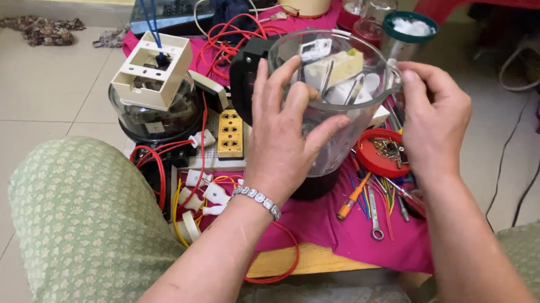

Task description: The person assembles a blender by attaching the glass jar to the black base and securing the lid. They then remove the lid to adjust the internal blade assembly and reattach the lid.

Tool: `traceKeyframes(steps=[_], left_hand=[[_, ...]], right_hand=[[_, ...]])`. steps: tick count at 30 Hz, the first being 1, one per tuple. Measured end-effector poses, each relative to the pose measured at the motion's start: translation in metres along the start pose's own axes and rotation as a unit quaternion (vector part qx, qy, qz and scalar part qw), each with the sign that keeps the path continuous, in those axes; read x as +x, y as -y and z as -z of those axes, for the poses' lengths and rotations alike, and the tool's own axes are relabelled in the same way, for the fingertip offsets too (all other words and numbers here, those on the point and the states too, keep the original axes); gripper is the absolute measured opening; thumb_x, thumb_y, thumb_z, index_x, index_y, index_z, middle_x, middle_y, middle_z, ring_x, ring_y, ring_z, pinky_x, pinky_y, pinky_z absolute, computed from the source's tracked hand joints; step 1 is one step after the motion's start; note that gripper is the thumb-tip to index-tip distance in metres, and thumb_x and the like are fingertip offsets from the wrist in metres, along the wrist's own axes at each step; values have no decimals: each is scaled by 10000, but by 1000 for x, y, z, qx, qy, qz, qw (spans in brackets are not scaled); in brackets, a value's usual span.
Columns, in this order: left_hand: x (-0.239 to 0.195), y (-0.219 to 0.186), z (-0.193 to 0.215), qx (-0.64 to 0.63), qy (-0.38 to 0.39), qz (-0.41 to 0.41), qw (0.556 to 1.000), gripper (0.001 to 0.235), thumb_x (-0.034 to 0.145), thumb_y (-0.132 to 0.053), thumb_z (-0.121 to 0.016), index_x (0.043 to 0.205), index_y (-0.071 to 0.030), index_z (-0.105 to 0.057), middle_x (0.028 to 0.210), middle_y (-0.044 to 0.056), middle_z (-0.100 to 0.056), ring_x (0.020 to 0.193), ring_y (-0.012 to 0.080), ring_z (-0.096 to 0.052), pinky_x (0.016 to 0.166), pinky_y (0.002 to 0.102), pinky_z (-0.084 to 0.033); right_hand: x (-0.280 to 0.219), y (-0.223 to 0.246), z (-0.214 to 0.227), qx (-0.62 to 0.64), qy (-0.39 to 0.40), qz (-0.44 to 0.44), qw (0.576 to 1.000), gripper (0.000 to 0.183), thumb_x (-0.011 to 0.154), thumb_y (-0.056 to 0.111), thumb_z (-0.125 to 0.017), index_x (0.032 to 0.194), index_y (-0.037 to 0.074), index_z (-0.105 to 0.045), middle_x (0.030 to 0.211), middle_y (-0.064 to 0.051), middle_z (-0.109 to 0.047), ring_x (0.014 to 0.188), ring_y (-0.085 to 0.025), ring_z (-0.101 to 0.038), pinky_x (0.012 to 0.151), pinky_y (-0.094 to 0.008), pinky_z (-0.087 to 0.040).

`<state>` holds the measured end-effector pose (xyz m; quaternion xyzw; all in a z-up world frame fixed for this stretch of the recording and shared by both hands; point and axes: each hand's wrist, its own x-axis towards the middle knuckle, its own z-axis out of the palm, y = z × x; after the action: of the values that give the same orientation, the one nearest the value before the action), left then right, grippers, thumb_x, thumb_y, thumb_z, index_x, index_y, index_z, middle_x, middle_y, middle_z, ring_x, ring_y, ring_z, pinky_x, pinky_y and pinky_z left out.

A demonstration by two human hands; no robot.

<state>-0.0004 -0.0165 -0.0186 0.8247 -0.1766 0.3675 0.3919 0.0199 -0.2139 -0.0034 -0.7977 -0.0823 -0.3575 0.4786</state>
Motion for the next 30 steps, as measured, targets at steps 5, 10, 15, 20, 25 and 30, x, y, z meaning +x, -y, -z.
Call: traceKeyframes(steps=[5,10,15,20,25,30], left_hand=[[-2,2,-4,8,-3,1,1000,412,853,-426,-808,1044,-123,-604,1532,85,-391,1536,463,-218,1240,529,-327],[-5,7,-8,-11,-10,-1,1000,530,858,-420,-822,1262,-149,-610,1594,94,-333,1555,485,-196,1306,579,-224],[-2,2,-3,-6,-8,8,1000,499,843,-398,-828,1246,-178,-634,1560,79,-395,1539,451,-259,1245,513,-336],[2,-21,3,88,-36,-19,995,417,846,-402,-781,1183,-173,-694,1437,59,-520,1498,432,-267,1258,656,-132],[10,-49,-7,57,-36,-73,995,346,859,-217,-729,1187,-106,-720,1217,61,-722,1364,374,-524,1266,614,-195],[16,-50,-17,75,-42,-86,993,166,899,-201,-676,1001,-105,-765,877,64,-728,949,271,-615,1119,483,-345]], right_hand=[[-36,36,0,-95,-13,109,989,191,1050,-75,-608,1201,-102,-723,1014,-137,-644,807,-180,-559,698,-286,-453],[-26,27,3,-114,13,125,986,220,1048,-116,-572,1195,-66,-729,961,-124,-604,711,-160,-475,595,-280,-372],[23,-3,21,-198,108,114,968,170,1081,64,-605,1140,-32,-733,894,-94,-610,708,-197,-507,604,-335,-388],[11,2,16,16,38,-99,994,183,1062,80,-586,1204,7,-676,986,-49,-683,815,-89,-641,748,-199,-575],[5,-10,3,184,-78,-258,945,130,1006,108,-645,1120,65,-688,980,1,-687,780,-30,-630,696,-127,-561],[12,-31,-5,489,-13,-397,777,204,978,177,-680,1130,43,-697,948,-57,-673,783,-94,-578,720,-201,-510]])
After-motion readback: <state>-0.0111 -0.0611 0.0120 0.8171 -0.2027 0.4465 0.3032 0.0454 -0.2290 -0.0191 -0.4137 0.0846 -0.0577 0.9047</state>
